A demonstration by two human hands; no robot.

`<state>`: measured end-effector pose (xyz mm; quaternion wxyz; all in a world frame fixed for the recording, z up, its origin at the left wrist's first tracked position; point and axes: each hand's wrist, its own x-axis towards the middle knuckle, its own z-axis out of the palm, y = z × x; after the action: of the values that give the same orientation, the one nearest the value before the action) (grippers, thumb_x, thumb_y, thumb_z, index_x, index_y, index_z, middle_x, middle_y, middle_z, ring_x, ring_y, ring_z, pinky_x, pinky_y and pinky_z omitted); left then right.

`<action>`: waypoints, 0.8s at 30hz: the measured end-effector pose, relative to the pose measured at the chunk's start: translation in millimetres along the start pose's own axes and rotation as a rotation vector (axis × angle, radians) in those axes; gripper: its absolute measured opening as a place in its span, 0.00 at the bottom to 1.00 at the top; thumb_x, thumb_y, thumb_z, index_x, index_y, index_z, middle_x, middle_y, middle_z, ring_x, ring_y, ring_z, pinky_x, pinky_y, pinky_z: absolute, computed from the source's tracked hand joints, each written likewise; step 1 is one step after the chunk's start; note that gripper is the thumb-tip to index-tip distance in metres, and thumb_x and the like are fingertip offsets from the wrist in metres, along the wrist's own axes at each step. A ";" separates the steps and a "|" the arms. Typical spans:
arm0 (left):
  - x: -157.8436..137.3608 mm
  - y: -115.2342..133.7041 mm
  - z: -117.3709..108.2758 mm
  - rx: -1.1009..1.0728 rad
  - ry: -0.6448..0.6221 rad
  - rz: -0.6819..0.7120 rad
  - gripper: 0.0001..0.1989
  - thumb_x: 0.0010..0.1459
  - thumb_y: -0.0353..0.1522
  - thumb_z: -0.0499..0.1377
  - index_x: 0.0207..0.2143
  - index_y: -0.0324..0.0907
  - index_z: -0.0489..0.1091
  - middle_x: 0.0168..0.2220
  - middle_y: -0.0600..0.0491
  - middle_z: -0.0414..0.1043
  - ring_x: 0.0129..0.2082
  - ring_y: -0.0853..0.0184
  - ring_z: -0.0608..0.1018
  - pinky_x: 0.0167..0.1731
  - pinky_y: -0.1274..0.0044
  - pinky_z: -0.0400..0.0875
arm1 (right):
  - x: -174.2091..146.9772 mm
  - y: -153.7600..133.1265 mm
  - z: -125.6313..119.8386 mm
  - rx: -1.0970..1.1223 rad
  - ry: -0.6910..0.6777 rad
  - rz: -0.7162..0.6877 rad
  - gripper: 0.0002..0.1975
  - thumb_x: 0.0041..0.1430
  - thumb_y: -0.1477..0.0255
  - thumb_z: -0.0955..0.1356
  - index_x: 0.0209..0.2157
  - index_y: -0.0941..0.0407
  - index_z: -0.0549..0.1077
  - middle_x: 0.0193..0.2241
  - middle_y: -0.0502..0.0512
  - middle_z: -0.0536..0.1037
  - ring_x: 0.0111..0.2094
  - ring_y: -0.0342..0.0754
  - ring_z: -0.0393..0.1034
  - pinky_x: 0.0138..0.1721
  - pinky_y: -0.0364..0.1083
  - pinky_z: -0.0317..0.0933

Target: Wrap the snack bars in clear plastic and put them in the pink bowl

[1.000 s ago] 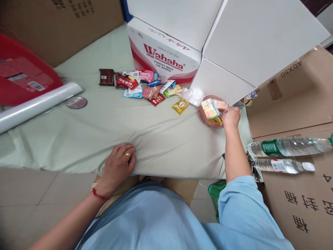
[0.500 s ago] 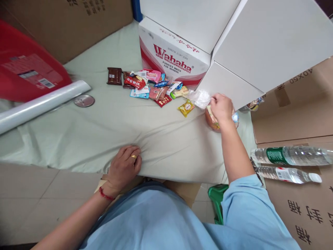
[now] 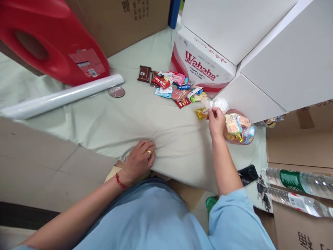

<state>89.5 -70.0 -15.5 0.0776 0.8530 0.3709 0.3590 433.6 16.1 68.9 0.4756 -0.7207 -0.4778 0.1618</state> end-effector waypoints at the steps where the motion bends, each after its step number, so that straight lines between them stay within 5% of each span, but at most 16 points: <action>1: -0.3 -0.3 -0.7 -0.054 0.015 -0.020 0.11 0.63 0.22 0.56 0.41 0.40 0.76 0.41 0.45 0.79 0.46 0.56 0.77 0.48 0.64 0.78 | -25.0 -4.2 -2.8 0.213 -0.034 0.052 0.10 0.63 0.61 0.71 0.37 0.52 0.72 0.30 0.48 0.75 0.31 0.45 0.70 0.36 0.44 0.69; 5: 3.7 6.6 -6.8 -0.321 0.096 -0.185 0.09 0.67 0.25 0.55 0.42 0.43 0.74 0.40 0.48 0.79 0.43 0.61 0.78 0.44 0.67 0.77 | -126.2 -14.2 -10.4 0.696 -0.181 0.337 0.17 0.53 0.61 0.79 0.33 0.52 0.72 0.27 0.45 0.75 0.26 0.40 0.69 0.25 0.39 0.66; 11: 17.4 49.0 -21.4 -0.635 0.072 -0.340 0.06 0.71 0.32 0.56 0.45 0.44 0.72 0.42 0.48 0.77 0.40 0.65 0.78 0.39 0.71 0.77 | -210.3 -3.3 -13.3 0.871 -0.108 0.662 0.20 0.48 0.63 0.82 0.35 0.52 0.72 0.21 0.39 0.70 0.14 0.34 0.52 0.10 0.35 0.48; 16: 17.6 70.6 -23.1 -0.750 0.019 -0.364 0.06 0.71 0.35 0.58 0.46 0.45 0.71 0.45 0.48 0.74 0.42 0.67 0.78 0.37 0.75 0.77 | -221.8 -9.5 -4.9 0.822 -0.122 0.655 0.23 0.48 0.60 0.82 0.34 0.52 0.69 0.20 0.38 0.68 0.13 0.34 0.53 0.10 0.35 0.46; 24: 6.6 67.8 -19.3 -0.698 0.009 -0.431 0.09 0.67 0.35 0.63 0.47 0.44 0.77 0.42 0.49 0.75 0.38 0.67 0.78 0.34 0.75 0.76 | -232.3 -30.4 12.6 0.691 -0.225 0.474 0.20 0.55 0.53 0.78 0.35 0.52 0.73 0.16 0.40 0.68 0.15 0.39 0.58 0.15 0.38 0.53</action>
<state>118.7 -116.4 29.3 0.4343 0.6766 0.3973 0.4424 294.6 -170.1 36.8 0.5835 -0.5869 -0.2658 0.4945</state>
